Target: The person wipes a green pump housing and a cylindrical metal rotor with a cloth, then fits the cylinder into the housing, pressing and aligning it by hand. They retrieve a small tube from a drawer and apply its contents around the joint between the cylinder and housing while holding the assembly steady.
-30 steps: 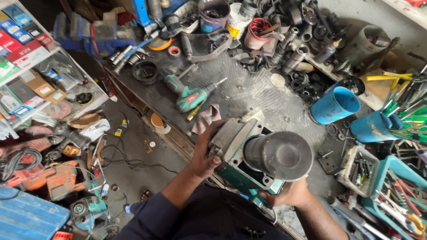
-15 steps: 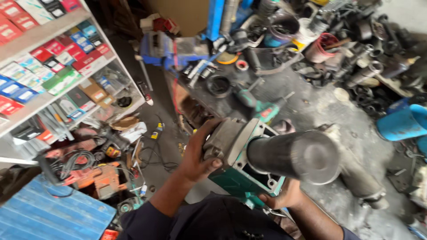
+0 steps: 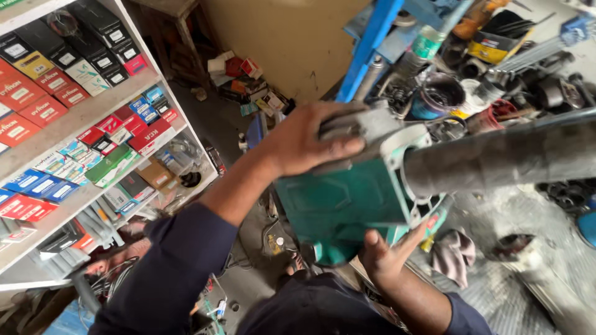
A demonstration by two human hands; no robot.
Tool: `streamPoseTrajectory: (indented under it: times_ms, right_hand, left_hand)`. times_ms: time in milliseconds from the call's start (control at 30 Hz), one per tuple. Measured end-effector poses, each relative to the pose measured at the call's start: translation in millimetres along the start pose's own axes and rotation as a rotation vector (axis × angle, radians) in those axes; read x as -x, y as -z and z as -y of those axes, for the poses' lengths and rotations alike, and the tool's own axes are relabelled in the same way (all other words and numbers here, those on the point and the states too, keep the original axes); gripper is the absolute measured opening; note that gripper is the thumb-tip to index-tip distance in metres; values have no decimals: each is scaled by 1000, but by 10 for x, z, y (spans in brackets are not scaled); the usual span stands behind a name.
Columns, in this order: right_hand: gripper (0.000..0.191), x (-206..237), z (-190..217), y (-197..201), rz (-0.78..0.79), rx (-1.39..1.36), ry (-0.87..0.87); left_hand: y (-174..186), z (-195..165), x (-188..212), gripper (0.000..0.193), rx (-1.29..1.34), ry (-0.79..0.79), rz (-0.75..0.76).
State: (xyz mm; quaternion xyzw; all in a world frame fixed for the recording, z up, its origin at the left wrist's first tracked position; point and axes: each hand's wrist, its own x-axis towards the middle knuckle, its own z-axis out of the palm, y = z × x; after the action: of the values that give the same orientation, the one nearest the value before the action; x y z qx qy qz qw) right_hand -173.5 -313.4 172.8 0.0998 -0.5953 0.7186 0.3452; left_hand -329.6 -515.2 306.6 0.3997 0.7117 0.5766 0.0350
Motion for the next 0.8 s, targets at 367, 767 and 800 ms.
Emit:
streamPoseTrajectory:
  times_ms: [367, 767, 800]
  right_hand:
    - [117, -971, -186, -1282, -18, 383, 36]
    - [112, -1324, -356, -1918, -115, 562, 0]
    - [116, -1308, -371, -1923, -123, 584, 20]
  left_hand:
    - [1136, 1109, -794, 80, 213, -270, 69]
    - [1610, 1515, -953, 85, 468, -228, 133]
    - [1622, 1524, -956, 87, 462, -226, 143]
